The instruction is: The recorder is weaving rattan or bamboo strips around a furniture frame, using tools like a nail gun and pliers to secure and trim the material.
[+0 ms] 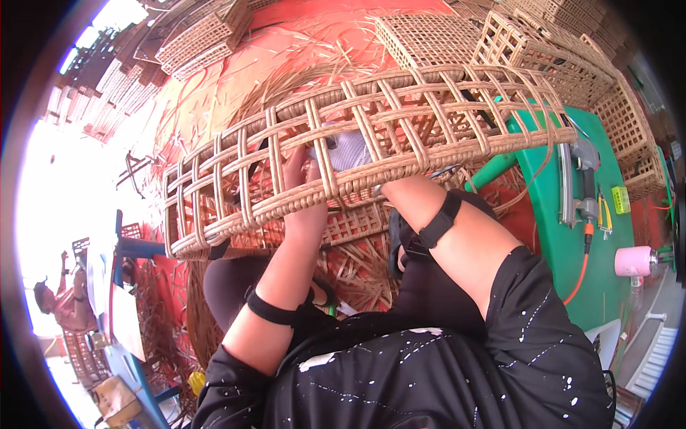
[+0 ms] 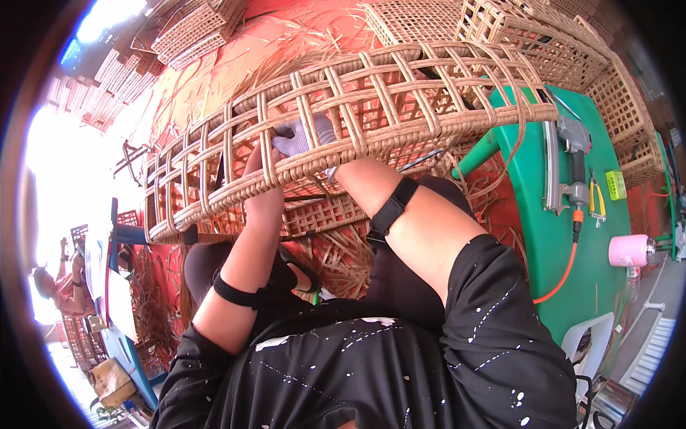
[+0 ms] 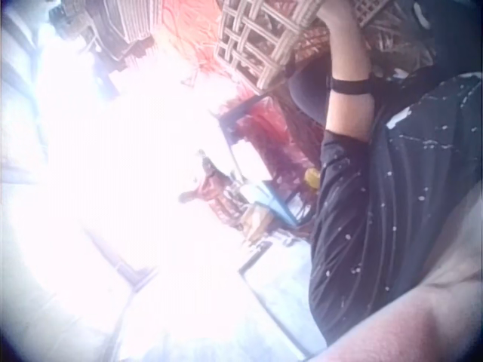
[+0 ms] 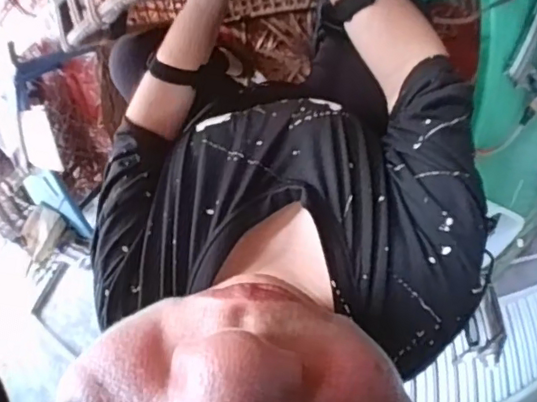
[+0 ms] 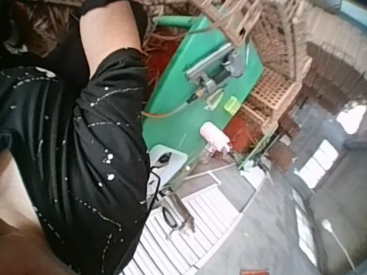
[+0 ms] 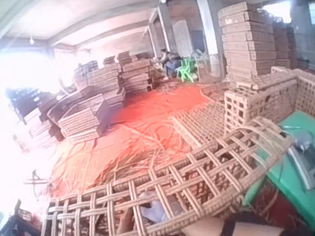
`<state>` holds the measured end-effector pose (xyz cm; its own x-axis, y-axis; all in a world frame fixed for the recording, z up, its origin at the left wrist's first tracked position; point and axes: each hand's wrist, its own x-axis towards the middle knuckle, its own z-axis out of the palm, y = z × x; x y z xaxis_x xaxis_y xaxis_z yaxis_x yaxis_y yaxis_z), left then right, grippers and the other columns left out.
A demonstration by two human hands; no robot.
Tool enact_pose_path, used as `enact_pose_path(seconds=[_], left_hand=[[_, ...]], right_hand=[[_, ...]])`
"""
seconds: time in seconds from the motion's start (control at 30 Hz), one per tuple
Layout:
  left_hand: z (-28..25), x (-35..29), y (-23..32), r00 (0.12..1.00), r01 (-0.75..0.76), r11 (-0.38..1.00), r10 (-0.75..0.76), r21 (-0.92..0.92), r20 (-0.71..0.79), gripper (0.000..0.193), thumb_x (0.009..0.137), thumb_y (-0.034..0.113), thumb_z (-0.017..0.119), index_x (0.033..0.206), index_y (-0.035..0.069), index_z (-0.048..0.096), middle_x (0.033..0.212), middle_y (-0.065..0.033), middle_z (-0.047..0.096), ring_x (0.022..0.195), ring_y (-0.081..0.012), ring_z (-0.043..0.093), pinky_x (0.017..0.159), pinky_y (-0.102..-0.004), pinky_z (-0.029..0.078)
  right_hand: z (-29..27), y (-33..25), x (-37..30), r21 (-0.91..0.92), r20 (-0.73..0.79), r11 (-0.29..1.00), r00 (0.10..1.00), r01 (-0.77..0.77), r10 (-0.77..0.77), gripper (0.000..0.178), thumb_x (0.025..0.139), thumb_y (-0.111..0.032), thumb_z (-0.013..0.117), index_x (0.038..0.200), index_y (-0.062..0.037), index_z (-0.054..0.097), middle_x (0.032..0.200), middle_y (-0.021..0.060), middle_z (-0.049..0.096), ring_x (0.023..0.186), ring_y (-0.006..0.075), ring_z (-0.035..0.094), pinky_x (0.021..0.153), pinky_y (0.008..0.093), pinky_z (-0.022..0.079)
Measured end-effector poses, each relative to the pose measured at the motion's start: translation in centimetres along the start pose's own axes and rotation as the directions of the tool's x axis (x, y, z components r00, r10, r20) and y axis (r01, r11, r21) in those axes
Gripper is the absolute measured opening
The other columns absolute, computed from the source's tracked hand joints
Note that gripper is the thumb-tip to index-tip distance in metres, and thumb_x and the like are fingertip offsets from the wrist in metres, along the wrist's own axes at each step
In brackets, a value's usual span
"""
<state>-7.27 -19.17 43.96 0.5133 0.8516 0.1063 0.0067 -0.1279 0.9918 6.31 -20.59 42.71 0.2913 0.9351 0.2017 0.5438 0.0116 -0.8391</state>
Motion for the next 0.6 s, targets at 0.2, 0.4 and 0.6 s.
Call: enact_pose_path(seconds=[0.2, 0.4, 0.6], left_hand=[[-2.3, 3.0, -0.5, 0.978, 0.169, 0.956, -0.133, -0.238, 0.16, 0.036, 0.082, 0.009, 0.052, 0.117, -0.002, 0.053, 0.113, -0.0121, 0.057, 0.102, -0.0196, 0.054, 0.09, -0.032, 0.041], [-1.9, 4.0, -2.7, 0.986, 0.076, 0.993, -0.061, -0.088, 0.153, 0.03, 0.077, 0.003, 0.05, 0.105, 0.0, 0.059, 0.094, -0.0074, 0.062, 0.088, -0.0179, 0.057, 0.077, -0.0297, 0.045], [-2.4, 2.4, 0.1, 0.938, 0.34, 0.859, -0.281, -0.383, 0.203, 0.047, 0.072, -0.001, 0.058, 0.119, 0.001, 0.05, 0.093, -0.0078, 0.059, 0.085, -0.0158, 0.055, 0.075, -0.028, 0.043]], right_hand=[[-0.8, -1.4, 0.2, -0.22, -0.084, 0.971, 0.99, 0.093, -0.114, 0.029, 0.076, -0.033, 0.062, 0.089, -0.0061, 0.063, 0.084, 0.0128, 0.064, 0.086, 0.0289, 0.06, 0.083, 0.0399, 0.045], [-1.3, -0.2, -0.7, -0.431, -0.128, 0.895, 0.974, 0.116, -0.188, 0.038, 0.075, -0.04, 0.061, 0.097, -0.0082, 0.061, 0.089, 0.016, 0.063, 0.084, 0.0334, 0.06, 0.077, 0.0451, 0.046], [-2.3, -1.8, -1.7, -0.484, 0.004, 0.825, 0.944, 0.292, -0.331, 0.022, 0.078, -0.026, 0.063, 0.093, -0.0098, 0.061, 0.077, 0.0104, 0.062, 0.069, 0.0272, 0.061, 0.064, 0.0395, 0.048]])
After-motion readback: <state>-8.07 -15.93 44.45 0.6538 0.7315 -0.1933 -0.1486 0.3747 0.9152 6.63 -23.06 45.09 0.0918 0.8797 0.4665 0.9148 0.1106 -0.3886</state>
